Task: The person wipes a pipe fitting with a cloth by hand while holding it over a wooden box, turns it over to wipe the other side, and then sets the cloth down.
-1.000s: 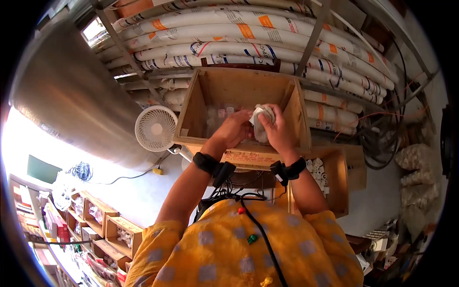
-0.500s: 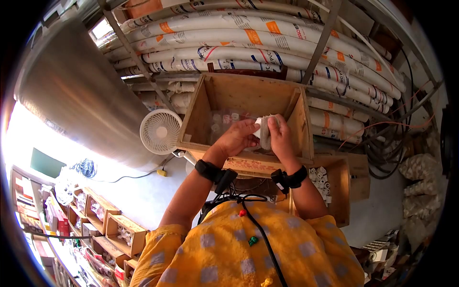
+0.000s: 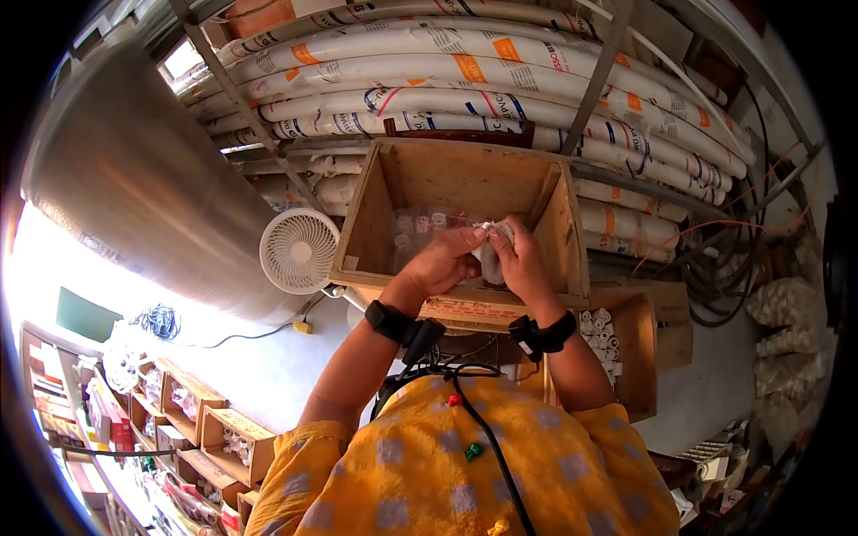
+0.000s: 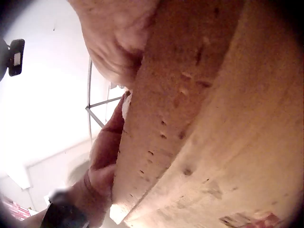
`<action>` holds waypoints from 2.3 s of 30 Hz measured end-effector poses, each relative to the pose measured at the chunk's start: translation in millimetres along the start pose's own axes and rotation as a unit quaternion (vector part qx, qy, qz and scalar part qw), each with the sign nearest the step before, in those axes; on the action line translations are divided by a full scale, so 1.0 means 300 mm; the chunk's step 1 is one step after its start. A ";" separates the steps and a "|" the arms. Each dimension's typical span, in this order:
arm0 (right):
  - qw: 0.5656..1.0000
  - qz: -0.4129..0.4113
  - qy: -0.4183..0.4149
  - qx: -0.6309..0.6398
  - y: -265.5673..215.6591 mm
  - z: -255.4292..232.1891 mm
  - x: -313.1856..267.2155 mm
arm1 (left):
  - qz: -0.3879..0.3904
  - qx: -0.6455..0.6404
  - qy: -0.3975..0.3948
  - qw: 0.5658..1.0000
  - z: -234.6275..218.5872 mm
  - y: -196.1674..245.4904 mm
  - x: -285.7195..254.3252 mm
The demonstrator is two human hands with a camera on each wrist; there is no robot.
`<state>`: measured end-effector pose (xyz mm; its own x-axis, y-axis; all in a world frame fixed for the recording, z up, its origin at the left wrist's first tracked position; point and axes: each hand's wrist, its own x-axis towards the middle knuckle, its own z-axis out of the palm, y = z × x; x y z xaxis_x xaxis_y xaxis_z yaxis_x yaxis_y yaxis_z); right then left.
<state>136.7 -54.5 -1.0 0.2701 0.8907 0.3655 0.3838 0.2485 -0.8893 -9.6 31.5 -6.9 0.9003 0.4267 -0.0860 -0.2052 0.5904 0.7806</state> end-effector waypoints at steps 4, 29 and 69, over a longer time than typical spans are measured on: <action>1.000 0.017 0.026 0.000 -0.003 -0.001 -0.004 | -0.017 0.012 0.011 1.000 0.009 -0.001 0.008; 1.000 -0.011 0.004 -0.005 -0.028 -0.010 -0.008 | -0.012 0.010 0.025 1.000 0.010 -0.008 0.000; 0.999 -0.031 0.003 -0.022 0.013 0.010 -0.004 | -0.016 -0.022 0.070 0.997 0.026 -0.005 -0.008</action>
<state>135.3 -53.3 -5.7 0.2504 0.8718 0.4211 0.4391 0.2854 -0.8519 -8.5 24.2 -3.2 0.8445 0.4970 -0.1994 -0.1962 0.6337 0.7483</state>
